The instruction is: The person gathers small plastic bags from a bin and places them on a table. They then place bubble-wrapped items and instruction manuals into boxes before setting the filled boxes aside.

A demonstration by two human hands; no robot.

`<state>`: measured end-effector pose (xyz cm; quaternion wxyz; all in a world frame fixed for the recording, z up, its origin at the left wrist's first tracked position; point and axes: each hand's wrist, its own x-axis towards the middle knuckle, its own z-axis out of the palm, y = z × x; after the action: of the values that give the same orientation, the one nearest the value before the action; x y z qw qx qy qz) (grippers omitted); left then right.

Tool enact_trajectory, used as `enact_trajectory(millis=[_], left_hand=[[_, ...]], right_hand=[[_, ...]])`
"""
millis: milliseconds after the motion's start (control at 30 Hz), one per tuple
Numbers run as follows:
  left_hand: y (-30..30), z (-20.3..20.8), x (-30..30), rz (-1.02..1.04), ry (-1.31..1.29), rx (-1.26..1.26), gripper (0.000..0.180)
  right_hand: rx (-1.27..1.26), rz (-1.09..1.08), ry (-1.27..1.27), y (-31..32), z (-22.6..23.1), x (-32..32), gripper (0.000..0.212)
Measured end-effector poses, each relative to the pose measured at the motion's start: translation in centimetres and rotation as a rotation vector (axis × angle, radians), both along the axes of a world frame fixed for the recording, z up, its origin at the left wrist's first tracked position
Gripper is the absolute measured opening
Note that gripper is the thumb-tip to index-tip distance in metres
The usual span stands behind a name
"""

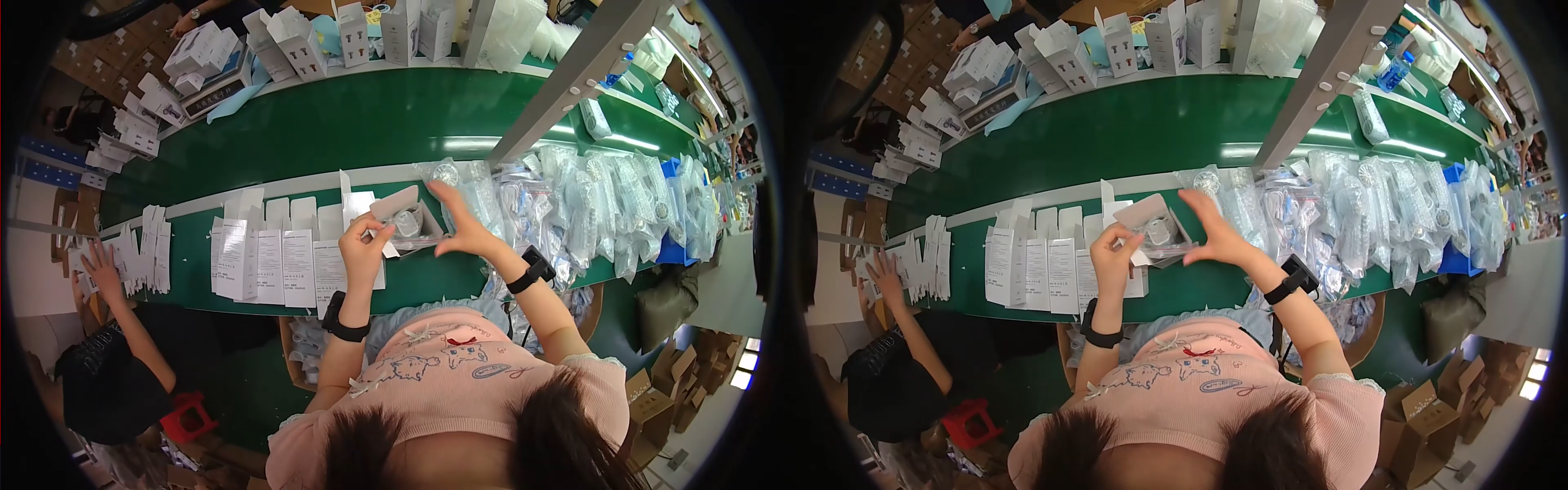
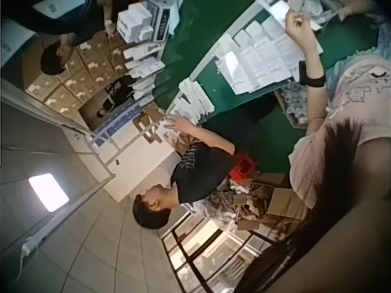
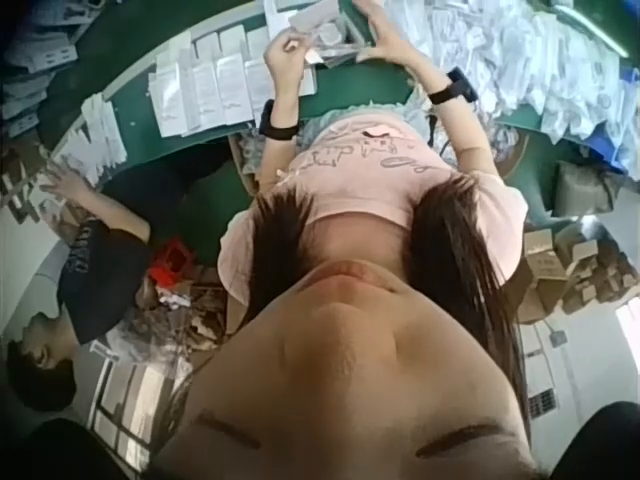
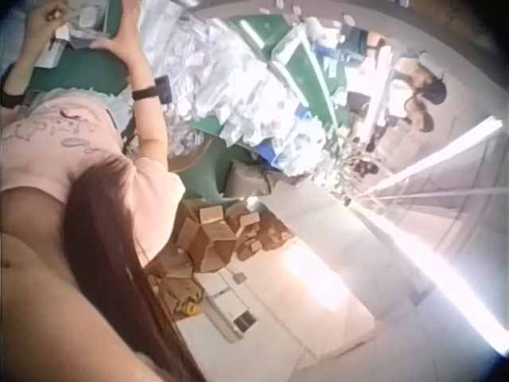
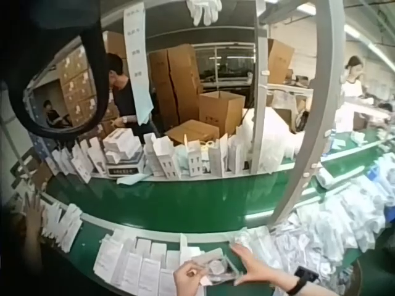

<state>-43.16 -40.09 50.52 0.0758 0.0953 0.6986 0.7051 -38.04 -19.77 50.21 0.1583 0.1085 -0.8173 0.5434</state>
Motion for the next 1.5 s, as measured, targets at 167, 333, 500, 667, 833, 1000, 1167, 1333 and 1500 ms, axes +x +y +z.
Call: enact_trajectory(millis=[167, 333, 500, 667, 833, 1000, 1167, 1333, 1500], left_hand=[[0.9, 0.2, -1.5, 0.087, -0.022, 0.174, 0.010], [0.1, -3.1, -3.3, 0.186, 0.198, -0.638, 0.049], [1.2, -4.6, -2.7, 0.009, 0.187, -1.311, 0.082], [4.0, -2.5, -2.9, -0.008, 0.052, -1.193, 0.091], [4.4, -0.4, -3.0, 0.004, -0.004, -1.138, 0.093], [3.1, -0.1, -2.6, 0.045, 0.135, -0.855, 0.091], [4.0, 0.6, -2.0, 0.137, 0.128, -0.626, 0.088], [5.4, 0.9, -1.8, 0.140, 0.202, -0.620, 0.083], [5.5, 0.5, -0.9, 0.288, 0.139, -0.630, 0.084]], right_hand=[[-0.162, 0.217, -0.301, -0.6, -1.3, -0.5, 0.090], [-0.337, -0.006, -0.296, 0.3, -0.4, -4.6, 0.090], [-0.280, -0.383, -0.016, 1.9, 0.6, -13.9, 0.091], [-0.160, -0.563, -0.056, 5.5, -3.7, -19.7, 0.096], [0.093, -0.542, -0.167, 4.4, -5.0, -14.6, 0.095], [0.476, 0.327, -0.685, 11.3, 5.0, -2.3, 0.043], [0.785, -0.623, -0.633, 30.2, 3.6, -0.8, 0.020], [0.850, -0.959, -0.579, 43.3, -2.9, -5.8, 0.025], [0.831, -0.738, -0.666, 43.6, -7.1, -12.3, 0.028]])
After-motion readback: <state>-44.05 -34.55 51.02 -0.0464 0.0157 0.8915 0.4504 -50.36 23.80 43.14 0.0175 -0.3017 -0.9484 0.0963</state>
